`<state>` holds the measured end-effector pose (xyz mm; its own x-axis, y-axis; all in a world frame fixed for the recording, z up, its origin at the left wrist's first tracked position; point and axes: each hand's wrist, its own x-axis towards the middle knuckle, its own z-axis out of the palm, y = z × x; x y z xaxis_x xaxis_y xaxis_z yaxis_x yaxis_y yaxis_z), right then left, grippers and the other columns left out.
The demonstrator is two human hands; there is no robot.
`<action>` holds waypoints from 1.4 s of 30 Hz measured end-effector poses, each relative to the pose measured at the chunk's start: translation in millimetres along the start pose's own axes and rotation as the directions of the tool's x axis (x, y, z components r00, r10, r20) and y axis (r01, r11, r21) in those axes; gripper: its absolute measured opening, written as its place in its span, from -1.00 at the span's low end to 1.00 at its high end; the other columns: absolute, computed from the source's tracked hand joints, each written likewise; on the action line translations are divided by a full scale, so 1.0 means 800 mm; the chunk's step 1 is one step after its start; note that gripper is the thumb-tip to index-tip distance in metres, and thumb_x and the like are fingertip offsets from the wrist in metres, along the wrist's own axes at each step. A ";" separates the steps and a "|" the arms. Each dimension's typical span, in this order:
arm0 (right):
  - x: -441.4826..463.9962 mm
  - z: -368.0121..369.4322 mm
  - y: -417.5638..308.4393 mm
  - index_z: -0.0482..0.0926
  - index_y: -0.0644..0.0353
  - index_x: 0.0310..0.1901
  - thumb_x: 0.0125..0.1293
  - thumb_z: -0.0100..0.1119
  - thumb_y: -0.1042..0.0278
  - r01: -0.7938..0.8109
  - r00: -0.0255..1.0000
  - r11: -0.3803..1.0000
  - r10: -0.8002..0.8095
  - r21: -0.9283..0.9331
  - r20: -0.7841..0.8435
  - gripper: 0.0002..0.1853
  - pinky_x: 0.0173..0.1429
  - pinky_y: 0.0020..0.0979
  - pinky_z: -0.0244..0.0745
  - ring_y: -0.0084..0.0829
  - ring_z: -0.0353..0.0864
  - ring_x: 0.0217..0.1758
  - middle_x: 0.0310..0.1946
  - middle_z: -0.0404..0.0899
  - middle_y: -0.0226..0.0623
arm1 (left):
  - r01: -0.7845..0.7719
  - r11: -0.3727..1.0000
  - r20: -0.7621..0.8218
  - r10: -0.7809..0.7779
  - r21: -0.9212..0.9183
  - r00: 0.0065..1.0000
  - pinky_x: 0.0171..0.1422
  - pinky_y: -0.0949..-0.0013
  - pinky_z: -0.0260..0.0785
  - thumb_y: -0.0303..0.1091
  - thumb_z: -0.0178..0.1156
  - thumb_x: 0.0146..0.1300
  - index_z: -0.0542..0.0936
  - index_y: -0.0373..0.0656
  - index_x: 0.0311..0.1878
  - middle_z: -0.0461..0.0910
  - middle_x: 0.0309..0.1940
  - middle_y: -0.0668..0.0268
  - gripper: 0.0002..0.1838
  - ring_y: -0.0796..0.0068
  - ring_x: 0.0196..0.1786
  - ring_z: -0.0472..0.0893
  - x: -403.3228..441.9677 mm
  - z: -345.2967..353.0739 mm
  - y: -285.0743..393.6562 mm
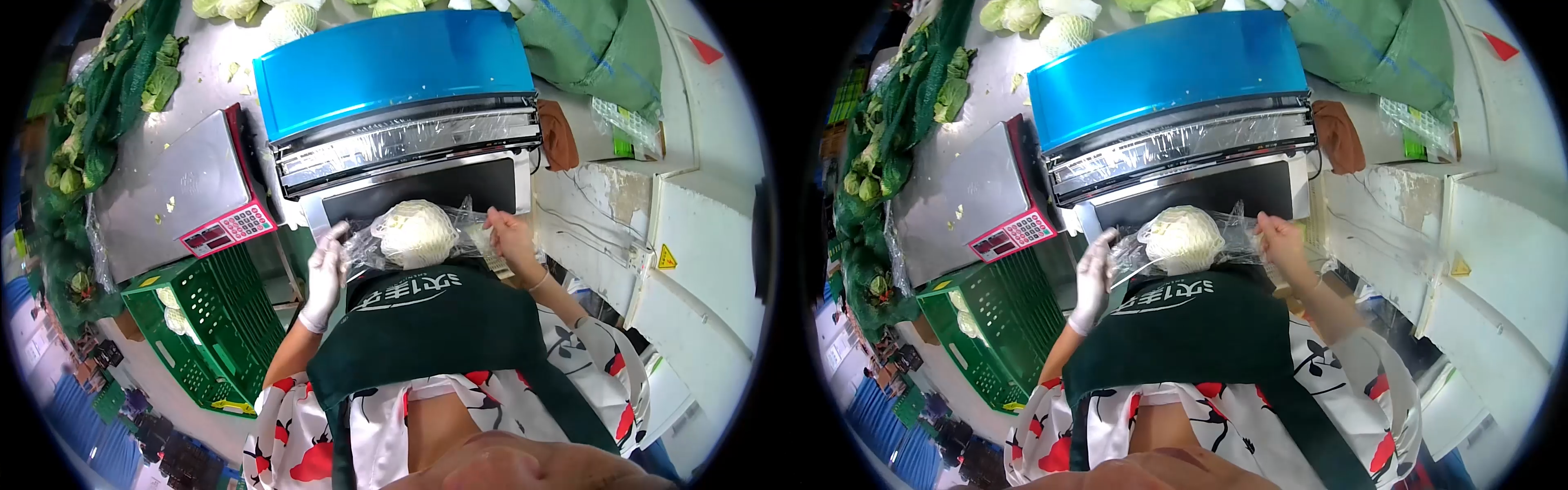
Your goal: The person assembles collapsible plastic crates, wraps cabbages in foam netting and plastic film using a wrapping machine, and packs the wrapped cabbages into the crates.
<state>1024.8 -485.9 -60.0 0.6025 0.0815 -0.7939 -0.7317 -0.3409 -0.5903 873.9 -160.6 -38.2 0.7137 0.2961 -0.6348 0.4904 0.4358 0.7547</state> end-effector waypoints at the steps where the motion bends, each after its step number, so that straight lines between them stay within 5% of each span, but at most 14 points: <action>1: 0.021 -0.007 0.045 0.62 0.18 -0.26 0.51 0.07 0.00 0.050 0.999 0.947 -0.042 -0.318 0.030 -0.61 -0.49 -0.34 0.42 -0.52 0.54 -0.63 -0.63 0.55 -0.36 | 0.159 0.987 0.061 -0.157 -0.034 0.986 -0.57 0.60 0.07 -0.12 0.03 0.55 0.54 -0.21 0.21 0.35 -0.62 0.56 -0.61 0.76 -0.64 0.24 0.005 -0.012 -0.031; 4: 0.057 0.025 0.161 0.62 0.21 -0.15 0.49 0.09 0.00 0.352 0.894 0.586 -0.442 -0.730 0.076 -0.62 -0.25 -0.17 0.52 -0.39 0.63 -0.42 -0.48 0.63 -0.30 | 0.113 0.946 0.177 -0.172 0.303 0.969 -0.44 0.36 0.37 -0.17 0.15 0.45 0.66 -0.26 -0.05 0.56 -0.54 0.34 -0.68 0.44 -0.56 0.51 0.015 -0.013 -0.118; 7: 0.061 0.093 0.143 0.60 0.20 -0.03 0.46 0.09 0.09 0.503 0.859 0.682 -0.327 -0.531 0.394 -0.67 -0.02 -0.10 0.53 -0.18 0.68 -0.17 -0.25 0.69 -0.14 | -0.156 0.824 0.344 -0.050 0.545 0.938 -0.28 0.17 0.51 -0.25 0.23 0.31 0.67 -0.28 -0.24 0.66 -0.46 0.04 -0.75 0.11 -0.43 0.68 0.040 0.014 -0.134; 8: 0.068 0.118 0.144 0.60 0.21 -0.01 0.45 0.10 0.10 0.524 0.810 0.770 -0.318 -0.364 0.493 -0.67 -0.01 -0.10 0.53 -0.17 0.68 -0.15 -0.23 0.69 -0.13 | -0.595 0.453 0.589 0.174 0.664 0.789 -0.33 0.12 0.51 -0.27 0.25 0.19 0.61 -0.26 -0.32 0.59 -0.47 -0.08 -0.79 -0.01 -0.41 0.65 0.052 0.014 -0.153; 14: 0.048 0.167 0.065 0.56 0.23 0.08 0.40 0.15 0.16 -0.200 0.486 0.923 -0.196 0.327 0.852 -0.64 0.05 -0.14 0.53 -0.11 0.67 -0.05 -0.13 0.68 -0.05 | -0.797 -0.126 0.725 0.517 0.591 0.456 -0.56 0.25 0.39 -0.47 0.23 0.11 0.61 -0.24 0.11 0.46 -0.64 0.30 -0.57 0.32 -0.70 0.49 0.055 0.016 0.002; 18: 0.019 0.186 -0.043 0.53 0.24 0.15 0.37 0.18 0.20 -0.224 0.367 0.945 -0.143 0.236 0.919 -0.60 0.10 -0.16 0.53 -0.07 0.66 0.01 -0.06 0.67 0.00 | -0.498 0.852 0.082 0.491 0.162 0.867 -0.19 0.45 0.44 -0.64 0.20 0.20 0.41 -0.20 0.41 0.65 -0.29 0.31 -0.35 0.58 -0.35 0.56 0.051 0.054 0.075; 21: 0.006 0.188 -0.105 0.51 0.25 0.19 0.35 0.20 0.23 0.330 0.489 0.942 -0.217 0.051 0.845 -0.56 0.13 -0.18 0.53 -0.05 0.65 0.06 -0.01 0.66 0.03 | -0.773 0.615 0.400 0.677 0.155 0.618 0.44 0.25 0.10 -0.41 0.14 0.33 0.30 -0.21 0.48 0.36 0.34 0.14 -0.37 0.32 0.34 0.32 0.049 0.074 0.125; 24: 0.019 0.169 -0.167 0.66 0.20 -0.02 0.37 0.26 0.32 0.727 0.532 -0.195 -0.446 -0.658 0.720 -0.78 0.03 -0.38 0.54 -0.56 0.61 -0.08 -0.17 0.69 -0.40 | -0.450 0.877 0.718 0.421 -0.167 0.554 0.65 0.17 -0.16 0.03 -0.10 0.49 0.20 -0.31 0.52 0.14 0.55 0.07 -0.28 0.19 0.61 0.09 0.044 0.032 0.111; 26: 0.042 0.171 -0.197 0.65 0.19 -0.08 0.27 0.37 0.24 0.736 0.663 0.562 -0.485 -0.378 0.569 -0.73 -0.07 -0.36 0.58 -0.44 0.71 -0.20 -0.30 0.72 -0.27 | 0.042 0.900 0.769 0.345 -0.434 0.538 0.58 0.16 0.09 -0.02 -0.07 0.52 0.35 -0.33 0.42 0.34 0.43 0.06 -0.38 0.19 0.46 0.35 0.029 -0.005 0.101; 28: 0.073 0.178 -0.252 0.65 0.21 -0.06 0.27 0.40 0.23 0.732 0.672 0.590 -0.548 -0.341 0.498 -0.70 -0.03 -0.40 0.58 -0.46 0.70 -0.16 -0.25 0.73 -0.26 | 0.257 0.850 0.620 0.100 -0.460 0.778 0.48 0.13 0.29 0.07 -0.03 0.47 0.40 -0.33 0.37 0.50 0.29 0.03 -0.33 0.15 0.29 0.54 0.029 -0.043 0.061; 32: 0.185 0.198 -0.360 0.60 0.33 0.09 0.12 0.49 0.04 0.764 0.635 0.563 -0.744 -0.315 0.210 -0.38 0.16 -0.33 0.54 -0.33 0.68 0.06 0.01 0.69 -0.08 | -0.292 0.704 -0.042 0.350 -0.648 0.936 0.38 -0.08 0.40 0.34 -0.24 0.43 0.44 -0.14 0.35 0.45 0.34 0.06 -0.22 0.06 0.25 0.54 0.009 -0.219 -0.018; 34: 0.239 0.203 -0.425 0.48 0.34 0.23 0.15 0.47 -0.01 0.653 0.690 0.605 -0.723 -0.456 0.030 -0.26 0.19 -0.33 0.50 -0.29 0.58 0.14 0.16 0.56 0.00 | -0.550 0.800 -0.635 0.299 -0.241 0.712 0.33 -0.05 0.49 0.35 -0.18 0.41 0.39 -0.18 0.37 0.48 0.27 0.03 -0.20 0.07 0.24 0.56 -0.041 -0.290 0.012; 38: 0.316 0.208 -0.508 0.45 0.05 0.33 0.18 0.28 -0.30 0.430 0.903 0.881 -0.422 0.196 -0.087 -0.21 0.17 0.01 0.42 -0.26 0.53 0.18 0.21 0.56 -0.28 | -0.731 0.666 -0.863 0.276 -0.146 0.423 0.38 -0.05 0.42 0.31 -0.16 0.44 0.28 -0.14 0.47 0.37 0.38 0.05 -0.21 0.02 0.37 0.45 -0.155 -0.408 0.094; 42: 0.389 0.216 -0.572 0.47 -0.14 0.30 0.23 0.17 -0.38 0.281 0.938 0.856 -0.341 0.435 0.065 -0.29 0.18 0.24 0.28 -0.24 0.51 0.21 0.17 0.60 -0.49 | -0.261 0.941 -0.976 0.217 0.214 -0.019 0.36 0.07 0.40 0.20 0.09 0.39 0.37 -0.23 0.43 0.43 0.34 0.03 -0.23 0.11 0.29 0.50 -0.199 -0.519 0.072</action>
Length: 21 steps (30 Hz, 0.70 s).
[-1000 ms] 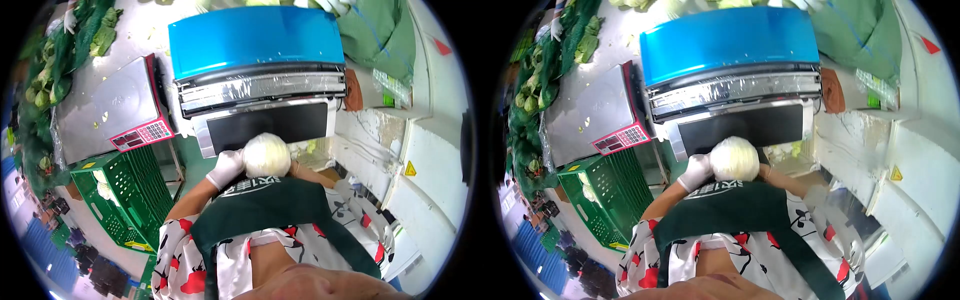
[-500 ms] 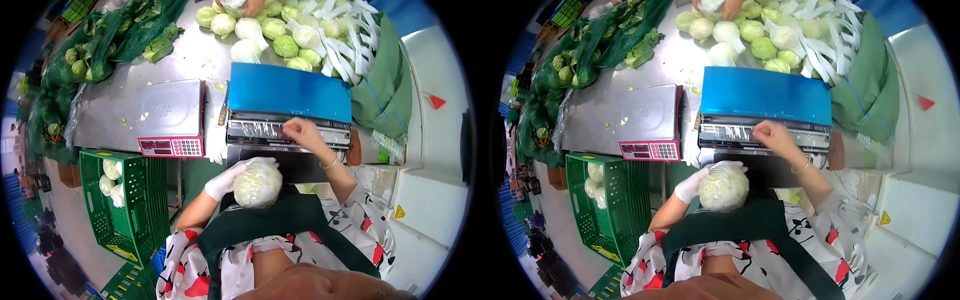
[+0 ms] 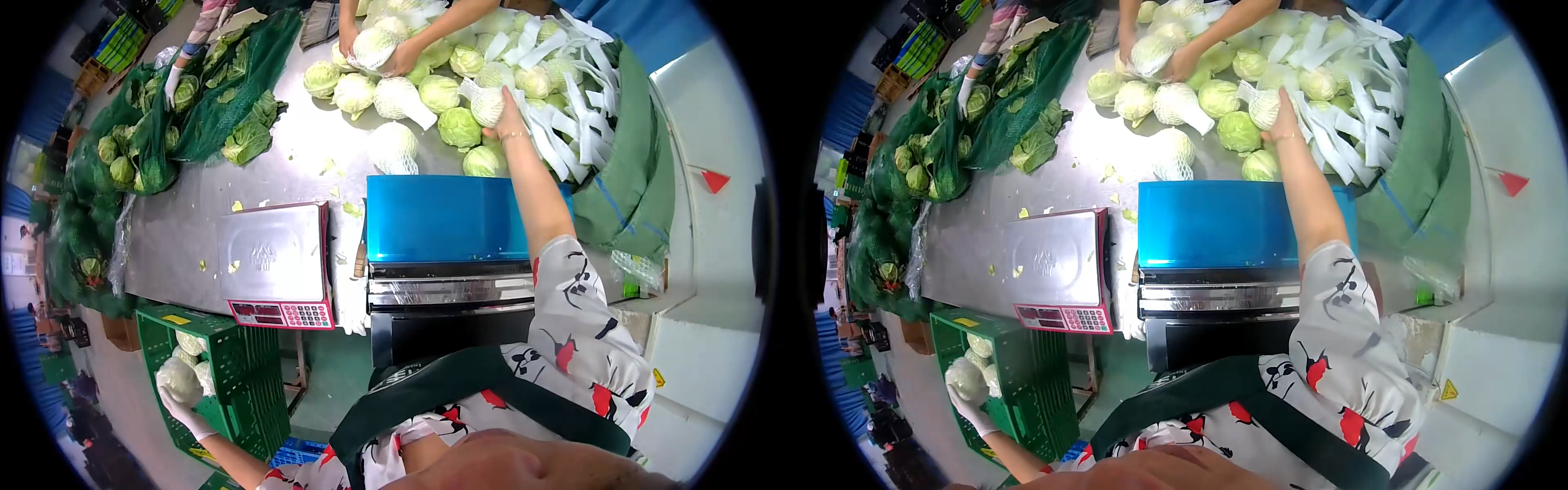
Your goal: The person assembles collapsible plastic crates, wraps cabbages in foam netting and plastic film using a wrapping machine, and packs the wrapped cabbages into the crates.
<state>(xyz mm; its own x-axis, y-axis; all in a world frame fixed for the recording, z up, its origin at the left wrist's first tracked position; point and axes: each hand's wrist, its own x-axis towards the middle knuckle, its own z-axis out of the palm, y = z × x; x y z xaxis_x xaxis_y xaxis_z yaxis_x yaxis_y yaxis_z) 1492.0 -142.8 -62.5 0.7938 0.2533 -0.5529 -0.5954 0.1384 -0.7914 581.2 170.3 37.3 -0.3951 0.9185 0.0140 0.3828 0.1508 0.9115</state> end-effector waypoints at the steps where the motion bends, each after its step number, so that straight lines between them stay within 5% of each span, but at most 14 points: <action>1: 0.018 0.008 -0.003 0.49 -0.14 0.26 0.23 0.18 -0.36 -0.026 0.997 0.999 0.027 0.020 -0.066 -0.33 0.20 0.23 0.29 -0.24 0.53 0.20 0.15 0.62 -0.47 | 0.060 0.981 -0.004 -0.061 0.182 0.998 0.38 0.05 0.38 0.06 0.21 0.38 0.37 -0.23 0.43 0.37 0.39 0.03 -0.28 0.12 0.36 0.44 0.018 -0.007 -0.006; 2: 0.034 0.016 -0.006 0.51 -0.14 0.23 0.24 0.19 -0.33 -0.050 0.990 0.998 0.054 0.038 -0.131 -0.37 0.22 0.22 0.29 -0.23 0.54 0.18 0.13 0.63 -0.45 | -0.229 0.943 0.171 0.191 0.242 0.967 0.42 0.12 0.33 -0.03 0.20 0.40 0.42 -0.29 0.38 0.40 0.36 0.02 -0.36 0.15 0.35 0.44 0.007 0.002 0.003; 4: 0.054 0.027 -0.005 0.56 -0.14 0.17 0.26 0.21 -0.28 -0.095 0.958 0.993 0.112 0.075 -0.262 -0.44 0.25 0.20 0.30 -0.22 0.56 0.16 0.09 0.66 -0.41 | -0.390 0.771 0.106 0.393 0.503 0.913 0.44 0.21 0.28 -0.11 0.20 0.42 0.47 -0.30 0.33 0.46 0.32 0.01 -0.44 0.20 0.31 0.48 0.048 0.026 -0.047; 5: 0.059 0.027 0.001 0.55 -0.12 0.17 0.27 0.25 -0.20 -0.060 0.938 0.997 0.072 0.045 -0.340 -0.47 0.21 0.14 0.41 -0.23 0.57 0.15 0.07 0.66 -0.37 | -0.374 0.870 0.211 0.319 0.323 0.924 0.47 0.26 0.22 -0.16 0.18 0.44 0.46 -0.32 0.34 0.48 0.30 0.01 -0.46 0.21 0.31 0.48 0.005 0.058 -0.015; 6: 0.061 0.025 0.008 0.55 -0.12 0.17 0.27 0.25 -0.17 -0.032 0.936 0.998 0.051 0.061 -0.348 -0.48 0.17 0.10 0.45 -0.23 0.56 0.16 0.08 0.64 -0.37 | -0.487 0.763 0.289 0.395 0.425 0.872 0.46 0.25 0.23 -0.20 0.15 0.47 0.47 -0.34 0.33 0.51 0.28 0.02 -0.50 0.23 0.32 0.48 -0.007 0.077 -0.010; 8: 0.057 0.020 0.019 0.54 -0.11 0.17 0.27 0.26 -0.13 0.033 0.933 0.996 0.001 0.089 -0.361 -0.50 0.09 0.03 0.54 -0.24 0.53 0.19 0.11 0.62 -0.35 | -0.459 0.876 0.367 0.382 0.149 0.848 0.42 0.27 0.28 -0.28 0.10 0.50 0.50 -0.28 0.31 0.53 0.27 0.08 -0.58 0.29 0.29 0.49 -0.059 0.130 0.024; 10: 0.025 0.019 0.021 0.52 -0.04 0.22 0.25 0.26 -0.11 0.086 0.917 0.978 -0.003 0.189 -0.400 -0.44 -0.03 -0.05 0.60 -0.22 0.51 0.18 0.18 0.53 -0.30 | -0.627 0.753 0.439 0.504 0.198 0.744 0.40 0.30 0.31 -0.31 0.08 0.51 0.50 -0.30 0.31 0.53 0.28 0.12 -0.60 0.31 0.28 0.51 -0.083 0.153 0.045; 17: -0.064 -0.038 0.040 0.47 0.07 0.14 0.18 0.35 0.01 0.082 0.997 0.810 -0.065 0.581 -0.049 -0.45 0.05 -0.16 0.55 -0.19 0.42 0.19 0.16 0.45 -0.22 | -0.544 0.838 0.526 0.445 0.040 0.725 0.35 0.34 0.37 -0.39 0.05 0.52 0.55 -0.36 0.25 0.64 0.16 0.13 -0.65 0.36 0.20 0.59 -0.148 0.171 0.073; 20: -0.105 -0.008 0.050 0.44 0.05 0.17 0.17 0.36 0.00 0.091 0.994 0.875 -0.108 0.475 0.008 -0.41 0.08 -0.14 0.54 -0.20 0.43 0.20 0.19 0.43 -0.21 | -0.242 0.967 0.554 0.245 -0.081 0.796 0.36 0.35 0.37 -0.43 0.06 0.49 0.55 -0.38 0.24 0.65 0.12 0.11 -0.65 0.36 0.19 0.60 -0.157 0.189 0.052; 21: -0.126 0.012 0.059 0.40 0.06 0.23 0.17 0.37 -0.01 0.126 0.981 0.917 -0.171 0.379 0.088 -0.36 0.08 -0.10 0.54 -0.19 0.46 0.18 0.22 0.41 -0.18 | -0.288 0.953 0.584 0.285 -0.091 0.760 0.36 0.35 0.37 -0.43 0.06 0.49 0.54 -0.38 0.25 0.65 0.11 0.11 -0.65 0.36 0.18 0.61 -0.178 0.204 0.068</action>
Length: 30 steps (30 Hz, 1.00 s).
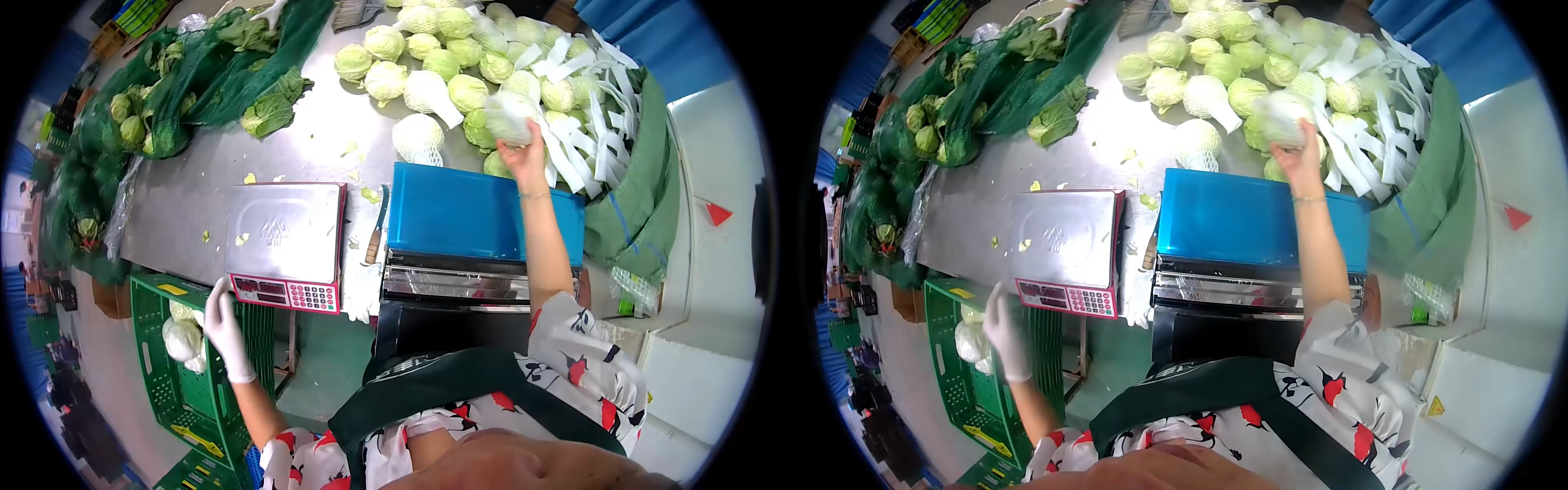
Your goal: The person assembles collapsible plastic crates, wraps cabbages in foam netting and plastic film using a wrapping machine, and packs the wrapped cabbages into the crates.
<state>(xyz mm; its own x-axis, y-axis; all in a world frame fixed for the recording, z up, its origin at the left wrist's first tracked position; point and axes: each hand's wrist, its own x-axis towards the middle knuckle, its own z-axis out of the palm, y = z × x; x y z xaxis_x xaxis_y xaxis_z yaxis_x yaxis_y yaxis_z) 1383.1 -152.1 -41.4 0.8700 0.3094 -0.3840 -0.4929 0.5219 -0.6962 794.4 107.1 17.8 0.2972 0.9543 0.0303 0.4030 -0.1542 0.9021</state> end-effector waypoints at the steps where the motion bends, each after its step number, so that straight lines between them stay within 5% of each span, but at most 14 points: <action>1: -0.030 0.025 0.014 0.36 0.09 0.29 0.22 0.35 -0.02 -0.031 0.992 0.994 0.044 -0.106 0.122 -0.32 0.11 -0.09 0.58 -0.15 0.52 0.16 0.20 0.45 -0.15 | -0.047 0.999 0.043 0.046 0.018 0.998 0.36 0.34 0.36 -0.43 0.05 0.49 0.54 -0.38 0.25 0.65 0.10 0.10 -0.64 0.36 0.17 0.61 -0.002 0.030 0.027; 7: -0.170 0.166 0.168 0.39 0.16 0.33 0.33 0.18 -0.01 -0.395 0.573 0.835 0.550 -0.384 0.607 -0.38 0.36 -0.11 0.44 -0.31 0.54 0.27 0.23 0.54 -0.21 | 0.095 0.828 0.348 0.126 -0.552 0.929 0.51 0.24 0.19 -0.37 0.02 0.48 0.02 -0.22 0.60 0.23 0.49 0.02 -0.31 0.26 0.48 0.32 0.033 0.168 0.070; 10: -0.201 0.193 0.257 0.43 0.26 0.28 0.25 0.39 0.10 -0.147 0.547 0.754 0.601 -0.641 0.583 -0.36 0.08 -0.37 0.62 -0.39 0.67 0.03 0.04 0.64 -0.25 | 0.160 0.716 0.359 0.135 -0.679 0.923 0.53 0.25 0.17 -0.37 0.07 0.45 -0.04 -0.23 0.61 0.18 0.51 0.02 -0.24 0.24 0.50 0.27 0.059 0.187 0.028; 11: -0.217 0.206 0.261 0.42 0.35 0.28 0.19 0.48 0.08 0.142 0.549 0.676 0.554 -0.724 0.625 -0.27 0.15 -0.42 0.57 -0.37 0.65 0.08 0.05 0.64 -0.20 | 0.117 0.773 0.305 0.103 -0.623 0.947 0.49 0.29 0.24 -0.44 0.16 0.39 0.01 -0.28 0.58 0.29 0.44 0.03 -0.22 0.24 0.44 0.36 0.067 0.190 0.016; 13: -0.203 0.207 0.310 0.42 0.40 0.28 0.12 0.53 -0.03 0.243 0.305 0.709 0.593 -0.663 0.745 -0.16 0.25 -0.38 0.50 -0.26 0.60 0.19 0.13 0.59 -0.05 | 0.281 0.754 0.313 -0.105 -0.594 0.944 0.42 0.31 0.32 -0.44 0.27 0.32 0.09 -0.34 0.55 0.42 0.34 0.04 -0.19 0.22 0.35 0.47 0.078 0.179 -0.013; 15: -0.193 0.220 0.276 0.43 0.42 0.29 0.04 0.55 -0.13 0.574 0.441 0.348 0.632 -0.742 0.637 -0.07 0.33 -0.26 0.42 -0.16 0.52 0.28 0.22 0.52 0.08 | 0.102 0.960 0.119 -0.073 -0.262 0.990 0.36 0.32 0.39 -0.33 0.36 0.28 0.17 -0.36 0.51 0.50 0.26 0.03 -0.17 0.25 0.26 0.55 0.072 0.166 -0.045; 17: -0.134 0.210 0.262 0.47 0.38 0.26 0.00 0.56 -0.15 0.722 0.570 0.234 0.333 -0.651 0.752 -0.08 0.41 -0.19 0.35 -0.02 0.49 0.30 0.22 0.50 0.15 | 0.090 0.973 0.089 -0.073 -0.211 0.993 0.32 0.37 0.40 -0.24 0.37 0.28 0.21 -0.37 0.48 0.50 0.26 0.01 -0.18 0.35 0.26 0.54 0.070 0.151 -0.068; 18: -0.083 0.200 0.265 0.48 0.37 0.24 -0.02 0.56 -0.11 0.753 0.651 0.037 0.101 -0.657 0.752 -0.11 0.40 -0.20 0.35 -0.02 0.48 0.30 0.21 0.50 0.17 | 0.141 0.949 0.131 -0.107 -0.283 0.986 0.34 0.36 0.39 -0.24 0.37 0.29 0.19 -0.37 0.49 0.49 0.27 0.01 -0.17 0.33 0.28 0.53 0.067 0.143 -0.065; 19: -0.044 0.191 0.241 0.50 0.40 0.21 -0.04 0.56 -0.10 0.732 0.681 0.053 -0.047 -0.679 0.731 -0.12 0.34 -0.20 0.42 -0.03 0.54 0.25 0.17 0.54 0.17 | 0.189 0.915 0.174 -0.134 -0.355 0.976 0.36 0.35 0.37 -0.23 0.37 0.29 0.18 -0.36 0.50 0.48 0.27 0.01 -0.16 0.32 0.30 0.51 0.063 0.137 -0.061; 20: -0.004 0.173 0.220 0.52 0.44 0.16 -0.07 0.55 -0.14 0.685 0.728 0.036 -0.082 -0.728 0.681 -0.10 0.28 -0.18 0.47 -0.01 0.59 0.18 0.10 0.59 0.16 | 0.143 0.911 0.165 -0.084 -0.387 0.983 0.37 0.35 0.36 -0.23 0.37 0.29 0.15 -0.36 0.52 0.47 0.29 0.01 -0.14 0.31 0.32 0.49 0.057 0.138 -0.052; 21: 0.020 0.170 0.194 0.53 0.49 0.14 -0.08 0.55 -0.19 0.522 0.836 -0.199 -0.074 -0.829 0.544 -0.07 0.23 -0.17 0.51 0.02 0.62 0.14 0.07 0.63 0.12 | 0.131 0.931 0.128 -0.093 -0.341 0.988 0.42 0.33 0.32 -0.24 0.37 0.28 0.10 -0.36 0.54 0.44 0.31 -0.01 -0.10 0.28 0.34 0.47 0.060 0.143 -0.081; 23: 0.089 0.128 0.184 0.51 0.50 0.18 -0.07 0.55 -0.23 0.283 0.959 -0.130 0.028 -0.950 0.281 -0.03 0.21 -0.17 0.52 -0.03 0.64 0.12 0.08 0.64 0.06 | 0.084 0.922 0.052 -0.069 -0.378 0.996 0.48 0.31 0.24 -0.26 0.37 0.27 0.04 -0.36 0.56 0.38 0.37 -0.05 -0.06 0.23 0.40 0.41 0.054 0.148 -0.090; 25: 0.079 0.125 0.162 0.49 0.51 0.21 0.05 0.52 -0.15 -0.071 0.912 0.083 0.410 -0.994 -0.031 -0.09 0.17 -0.20 0.56 -0.14 0.67 0.07 0.07 0.65 -0.04 | 0.106 0.938 0.007 -0.110 -0.330 0.994 0.54 0.24 0.16 -0.23 0.36 0.28 0.00 -0.36 0.56 0.27 0.44 -0.14 -0.04 0.13 0.48 0.33 0.043 0.141 -0.079; 30: 0.122 0.088 0.180 0.49 0.42 0.24 0.21 0.45 0.09 -0.123 0.771 0.459 0.602 -0.880 0.206 -0.30 0.13 -0.30 0.58 -0.28 0.69 0.03 0.07 0.65 -0.13 | 0.022 0.992 -0.214 -0.048 -0.122 0.976 0.54 0.20 0.16 -0.26 0.33 0.29 0.15 -0.31 0.53 0.28 0.44 -0.08 -0.17 0.11 0.49 0.31 -0.004 0.136 -0.057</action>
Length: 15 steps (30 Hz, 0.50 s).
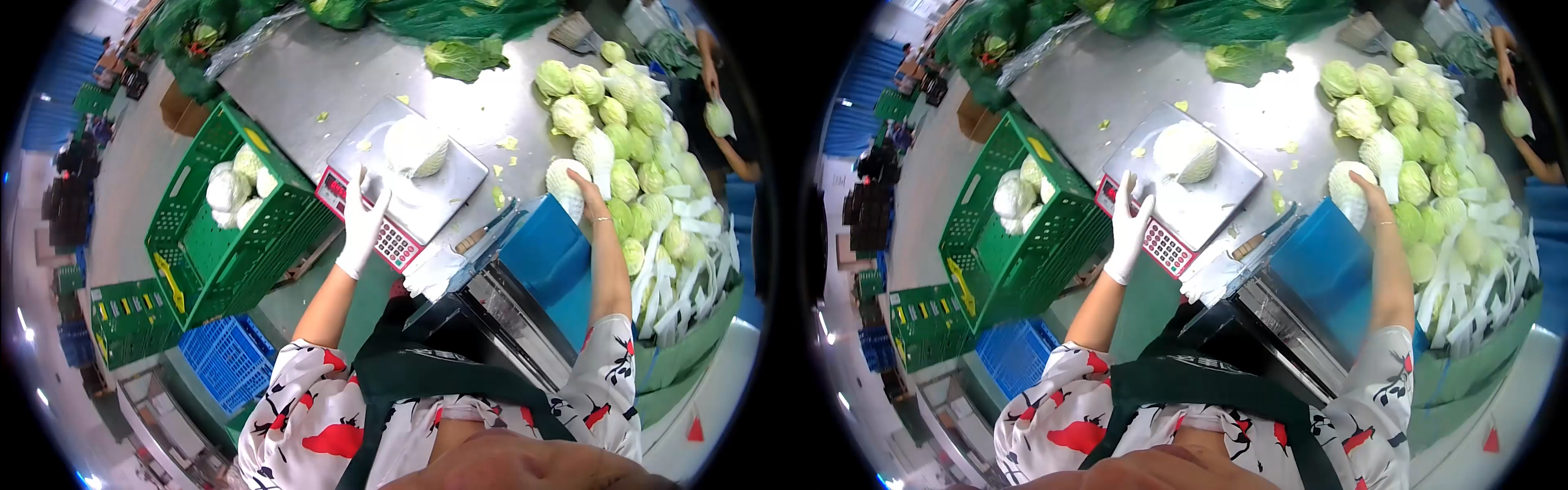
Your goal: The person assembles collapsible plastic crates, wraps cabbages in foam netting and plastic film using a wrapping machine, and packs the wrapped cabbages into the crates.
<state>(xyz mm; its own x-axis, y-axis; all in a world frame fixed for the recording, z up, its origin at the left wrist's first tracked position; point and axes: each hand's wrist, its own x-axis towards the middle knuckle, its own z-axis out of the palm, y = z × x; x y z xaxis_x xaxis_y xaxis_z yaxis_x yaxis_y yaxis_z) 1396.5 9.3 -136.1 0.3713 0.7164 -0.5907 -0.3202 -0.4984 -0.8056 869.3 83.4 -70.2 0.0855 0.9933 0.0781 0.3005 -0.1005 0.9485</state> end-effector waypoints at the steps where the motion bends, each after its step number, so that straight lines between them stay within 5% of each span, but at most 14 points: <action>1: 0.003 -0.003 0.000 0.48 0.41 0.25 0.21 0.43 0.06 0.025 1.000 1.000 -0.025 -0.005 0.011 -0.30 0.13 -0.29 0.58 -0.28 0.68 0.05 0.09 0.64 -0.12 | -0.040 0.998 -0.033 0.042 0.057 0.999 0.54 0.21 0.15 -0.29 0.32 0.27 0.20 -0.30 0.51 0.28 0.44 -0.05 -0.20 0.13 0.49 0.31 -0.012 -0.002 0.007; 3: 0.023 -0.015 0.008 0.51 0.35 0.23 0.26 0.39 0.09 0.013 1.000 0.998 -0.011 0.065 -0.022 -0.38 0.12 -0.28 0.61 -0.27 0.70 0.04 0.06 0.66 -0.17 | -0.104 0.987 -0.081 0.114 0.119 0.990 0.55 0.21 0.14 -0.40 0.33 0.21 0.26 -0.29 0.47 0.32 0.42 0.02 -0.24 0.15 0.47 0.33 -0.042 0.001 0.034; 7: 0.018 -0.027 0.009 0.51 0.26 0.24 0.28 0.32 0.00 0.010 1.000 0.910 -0.003 0.415 -0.019 -0.38 0.15 -0.20 0.61 -0.23 0.68 0.06 0.10 0.65 -0.18 | -0.232 0.953 0.098 0.216 0.193 0.971 0.47 0.18 0.24 -0.48 0.31 0.18 0.41 -0.24 0.37 0.42 0.33 0.04 -0.36 0.14 0.41 0.41 -0.100 0.025 0.079; 11: -0.062 -0.021 -0.042 0.49 0.17 0.26 0.26 0.31 -0.03 -0.039 0.972 0.831 -0.096 0.555 0.213 -0.37 0.14 -0.14 0.62 -0.19 0.66 0.09 0.13 0.62 -0.18 | -0.287 0.954 0.390 0.296 -0.084 0.872 0.46 0.20 0.26 -0.47 0.27 0.22 0.42 -0.27 0.36 0.47 0.29 0.04 -0.40 0.13 0.36 0.47 -0.125 0.073 0.118; 15: -0.210 0.003 -0.058 0.48 0.27 0.27 0.29 0.29 0.02 0.173 0.979 0.795 -0.202 0.582 -0.014 -0.38 0.23 -0.25 0.56 -0.23 0.63 0.13 0.16 0.61 -0.18 | -0.206 0.946 0.558 0.315 -0.251 0.768 0.52 0.19 0.19 -0.34 0.27 0.30 0.26 -0.27 0.46 0.33 0.41 -0.05 -0.30 0.05 0.44 0.38 -0.128 0.156 0.175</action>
<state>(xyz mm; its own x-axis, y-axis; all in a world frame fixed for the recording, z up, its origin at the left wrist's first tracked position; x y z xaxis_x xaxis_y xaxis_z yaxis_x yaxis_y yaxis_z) 1346.4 -86.8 0.8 0.4407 0.7954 -0.4160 -0.6977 0.0119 -0.7163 1021.3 -39.8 16.2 0.6901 0.6989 0.1876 0.0285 -0.2854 0.9580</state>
